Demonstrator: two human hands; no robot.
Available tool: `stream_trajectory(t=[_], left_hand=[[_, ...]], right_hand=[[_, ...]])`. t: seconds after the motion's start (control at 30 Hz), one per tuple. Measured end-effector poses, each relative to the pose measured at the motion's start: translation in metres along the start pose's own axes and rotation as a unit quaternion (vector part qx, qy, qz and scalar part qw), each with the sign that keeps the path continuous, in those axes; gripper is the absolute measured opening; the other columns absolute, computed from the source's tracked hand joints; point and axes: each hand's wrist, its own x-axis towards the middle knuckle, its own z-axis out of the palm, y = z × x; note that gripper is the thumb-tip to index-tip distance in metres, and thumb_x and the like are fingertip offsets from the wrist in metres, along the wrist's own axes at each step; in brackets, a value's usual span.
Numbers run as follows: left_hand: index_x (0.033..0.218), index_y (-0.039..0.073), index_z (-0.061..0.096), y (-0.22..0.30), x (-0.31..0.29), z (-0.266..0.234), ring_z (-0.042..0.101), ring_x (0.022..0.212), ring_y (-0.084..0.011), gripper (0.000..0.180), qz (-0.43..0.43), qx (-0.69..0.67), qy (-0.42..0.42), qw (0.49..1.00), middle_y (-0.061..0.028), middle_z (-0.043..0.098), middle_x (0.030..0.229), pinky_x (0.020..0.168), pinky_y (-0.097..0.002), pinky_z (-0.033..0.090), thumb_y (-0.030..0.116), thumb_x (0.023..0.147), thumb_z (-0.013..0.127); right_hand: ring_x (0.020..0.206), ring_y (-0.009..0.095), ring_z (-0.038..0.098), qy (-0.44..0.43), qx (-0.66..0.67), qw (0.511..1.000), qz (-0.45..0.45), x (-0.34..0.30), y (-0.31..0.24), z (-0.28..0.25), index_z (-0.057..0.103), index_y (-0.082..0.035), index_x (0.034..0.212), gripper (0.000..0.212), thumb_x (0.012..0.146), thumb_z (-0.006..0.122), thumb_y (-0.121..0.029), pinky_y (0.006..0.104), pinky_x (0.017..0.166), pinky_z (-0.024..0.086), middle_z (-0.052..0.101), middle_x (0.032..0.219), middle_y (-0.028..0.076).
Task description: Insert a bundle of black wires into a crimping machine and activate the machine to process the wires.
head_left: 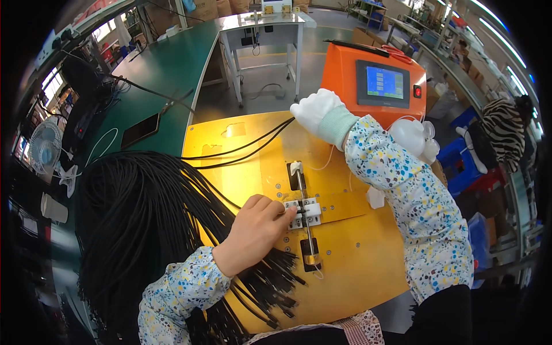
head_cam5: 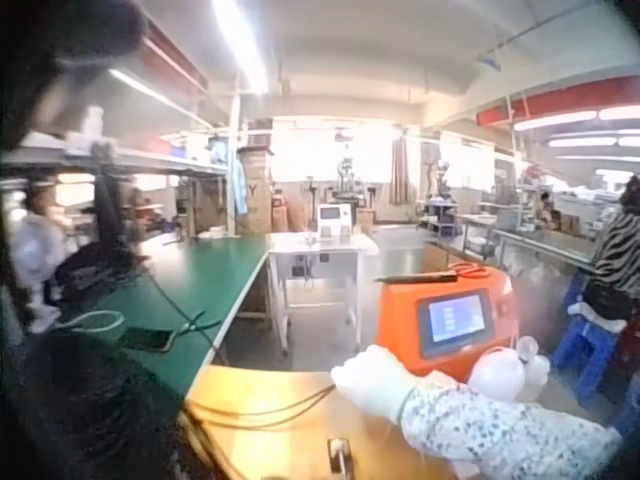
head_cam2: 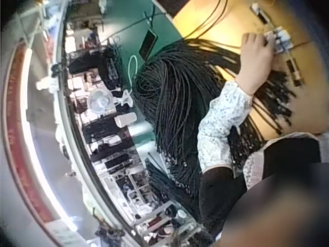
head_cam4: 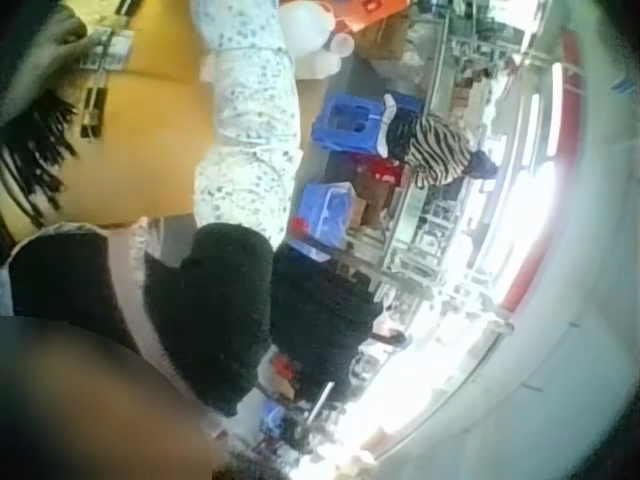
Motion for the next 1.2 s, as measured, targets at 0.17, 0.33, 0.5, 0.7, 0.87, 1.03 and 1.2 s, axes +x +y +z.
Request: stream_trajectory(t=[0.17, 0.33, 0.5, 0.7, 0.87, 1.03, 1.2], left_hand=[[0.109, 0.008, 0.067, -0.001, -0.001, 0.003, 0.057, 0.082, -0.0218, 0.042, -0.011, -0.021, 0.032, 0.999, -0.0054, 0.061, 0.090, 0.081, -0.0350, 0.045, 0.003, 0.067, 0.071], [0.107, 0.008, 0.068, -0.001, 0.002, 0.001, 0.058, 0.082, -0.0228, 0.042, -0.009, -0.036, 0.029, 0.999, -0.0062, 0.062, 0.090, 0.078, -0.0345, 0.047, 0.001, 0.066, 0.071], [0.109, 0.004, 0.068, -0.003, 0.007, -0.033, 0.061, 0.086, -0.0288, 0.041, -0.107, -0.201, -0.094, 0.969, -0.0115, 0.065, 0.095, 0.073, -0.0361, 0.051, -0.005, 0.069, 0.069], [0.139, 0.007, 0.044, 0.021, 0.010, -0.044, 0.065, 0.085, -0.0247, 0.068, -0.100, -0.245, 0.062, 0.962, -0.0145, 0.065, 0.102, 0.077, -0.0339, 0.053, 0.004, 0.078, 0.074], [0.113, 0.002, 0.063, 0.018, 0.004, -0.014, 0.063, 0.068, -0.0221, 0.028, -0.203, -0.385, 0.020, 0.900, -0.0126, 0.066, 0.081, 0.064, -0.0295, 0.050, -0.001, 0.085, 0.065], [0.104, 0.001, 0.067, 0.019, 0.002, -0.002, 0.061, 0.071, -0.0248, 0.023, -0.171, -0.299, 0.073, 0.936, -0.0103, 0.063, 0.084, 0.064, -0.0297, 0.050, -0.005, 0.082, 0.062], [0.107, 0.005, 0.068, 0.016, -0.001, 0.001, 0.054, 0.076, -0.0231, 0.035, -0.102, -0.079, 0.046, 0.991, -0.0063, 0.056, 0.081, 0.066, -0.0308, 0.048, -0.004, 0.073, 0.062]], right_hand=[[0.079, 0.028, 0.070, 0.083, -0.140, 0.982, -0.094, -0.025, -0.005, -0.031, 0.071, -0.005, 0.082, 0.013, 0.082, 0.059, -0.010, 0.0367, 0.068, 0.057, 0.071, 0.081, 0.011], [0.072, 0.021, 0.065, 0.093, -0.196, 0.973, -0.077, -0.038, -0.001, -0.039, 0.062, -0.013, 0.082, 0.007, 0.076, 0.063, -0.011, 0.0329, 0.064, 0.051, 0.063, 0.073, 0.001], [0.072, 0.023, 0.065, 0.180, -0.107, 0.977, -0.046, -0.076, -0.006, -0.045, 0.059, -0.012, 0.088, 0.012, 0.077, 0.062, -0.011, 0.0343, 0.062, 0.051, 0.062, 0.073, 0.005], [0.069, 0.029, 0.066, -0.040, 0.347, 0.929, -0.123, -0.159, -0.049, -0.049, 0.066, -0.010, 0.099, 0.014, 0.086, 0.062, -0.011, 0.0379, 0.061, 0.052, 0.066, 0.075, 0.011], [0.068, 0.027, 0.065, 0.033, 0.547, 0.837, -0.009, -0.181, -0.057, -0.012, 0.068, -0.006, 0.096, 0.014, 0.082, 0.068, -0.008, 0.0352, 0.063, 0.051, 0.066, 0.077, 0.010], [0.072, 0.026, 0.062, 0.120, 0.481, 0.868, -0.031, -0.180, -0.053, 0.009, 0.069, -0.005, 0.093, 0.014, 0.079, 0.070, -0.008, 0.0337, 0.065, 0.049, 0.063, 0.079, 0.010], [0.070, 0.025, 0.060, 0.145, 0.425, 0.894, -0.001, -0.180, -0.060, 0.022, 0.069, -0.005, 0.087, 0.011, 0.078, 0.071, -0.010, 0.0331, 0.064, 0.048, 0.060, 0.077, 0.009]])
